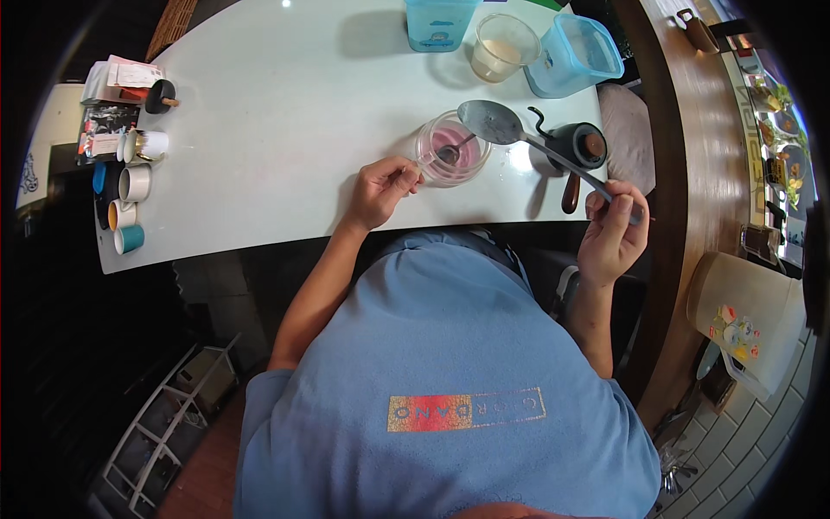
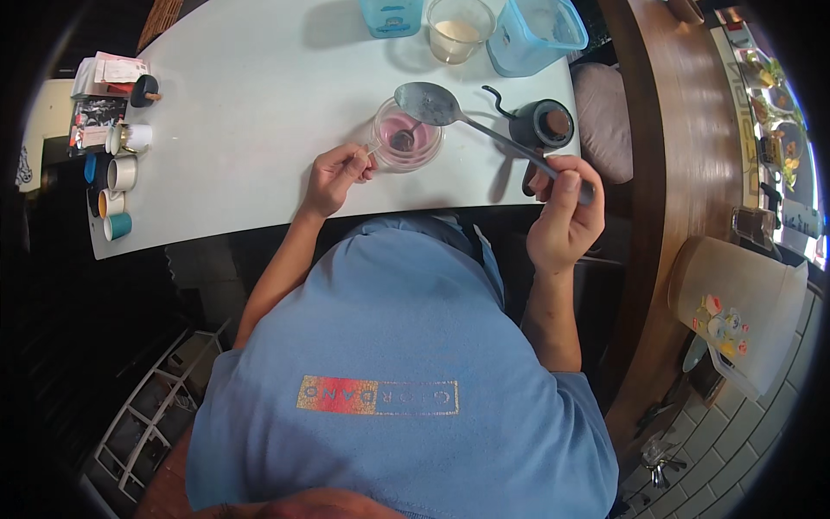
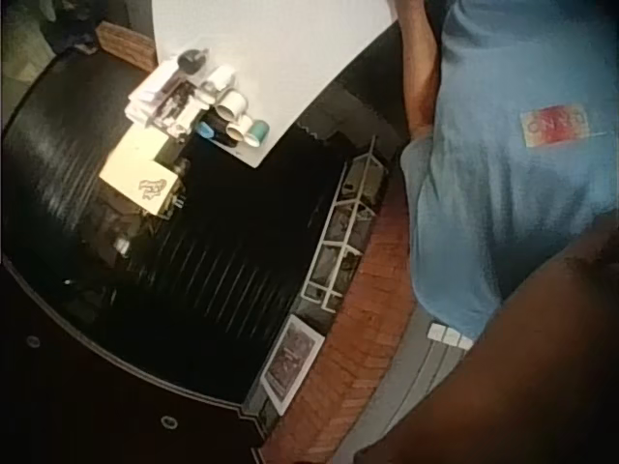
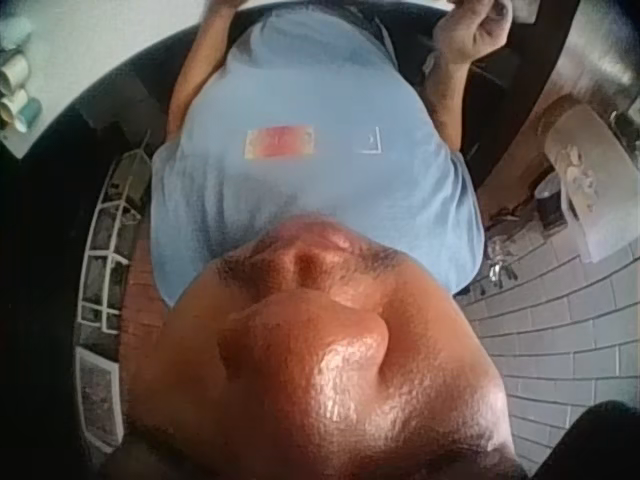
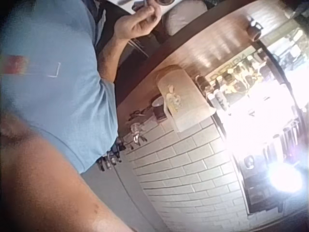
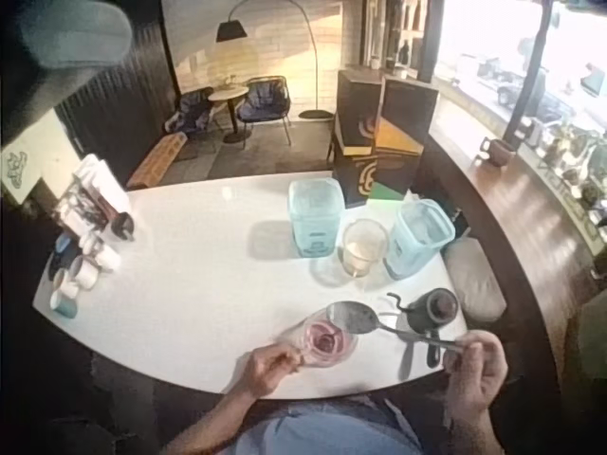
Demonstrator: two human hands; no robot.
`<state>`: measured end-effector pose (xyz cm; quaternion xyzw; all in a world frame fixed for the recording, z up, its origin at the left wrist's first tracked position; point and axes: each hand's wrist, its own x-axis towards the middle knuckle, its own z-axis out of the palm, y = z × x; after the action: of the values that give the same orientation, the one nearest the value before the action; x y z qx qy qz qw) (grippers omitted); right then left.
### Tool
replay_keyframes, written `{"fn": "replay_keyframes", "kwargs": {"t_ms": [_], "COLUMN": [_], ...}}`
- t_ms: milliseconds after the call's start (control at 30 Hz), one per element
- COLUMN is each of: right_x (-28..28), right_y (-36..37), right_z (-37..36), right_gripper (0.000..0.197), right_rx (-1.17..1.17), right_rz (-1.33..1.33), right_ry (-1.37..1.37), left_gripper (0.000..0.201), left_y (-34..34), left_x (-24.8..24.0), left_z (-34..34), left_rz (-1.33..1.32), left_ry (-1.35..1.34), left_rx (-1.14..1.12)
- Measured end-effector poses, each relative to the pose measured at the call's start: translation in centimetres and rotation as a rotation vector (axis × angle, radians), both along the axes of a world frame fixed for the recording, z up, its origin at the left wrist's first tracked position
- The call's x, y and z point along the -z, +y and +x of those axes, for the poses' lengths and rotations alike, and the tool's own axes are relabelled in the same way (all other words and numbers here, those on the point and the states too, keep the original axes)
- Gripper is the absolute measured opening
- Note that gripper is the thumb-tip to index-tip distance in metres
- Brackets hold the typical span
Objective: The person pours liquid from a kettle into a container, transfers it to a glass, adds a spoonful of purple powder, stirs it, and pours more liquid from a large pitcher into the glass.
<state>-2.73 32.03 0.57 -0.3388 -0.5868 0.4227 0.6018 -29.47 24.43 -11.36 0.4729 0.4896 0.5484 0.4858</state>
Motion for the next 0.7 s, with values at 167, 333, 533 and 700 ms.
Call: {"fn": "replay_keyframes", "kwargs": {"t_ms": [167,333,533,700], "right_x": [0.8,0.6,-3.4,-4.0], "right_y": [-0.2,0.2,4.9,10.4], "right_z": [1.3,1.5,1.7,1.8], "right_gripper": [0.017,0.014,0.021,0.026], "right_rx": [-0.131,0.012,0.323,0.557], "right_rz": [0.254,0.381,0.25,0.199], "right_ry": [-0.256,-0.192,0.049,-0.158], "left_gripper": [0.025,0.026,0.028,0.03], "left_y": [0.0,0.1,0.0,0.1], "left_x": [0.0,0.0,-0.2,-0.4], "left_z": [0.1,0.0,0.0,0.1], "left_rz": [-0.014,-0.001,-0.002,-0.037], "left_ry": [-0.02,-0.001,-0.007,0.005], "left_rx": [-0.004,0.014,0.003,0.012]}}
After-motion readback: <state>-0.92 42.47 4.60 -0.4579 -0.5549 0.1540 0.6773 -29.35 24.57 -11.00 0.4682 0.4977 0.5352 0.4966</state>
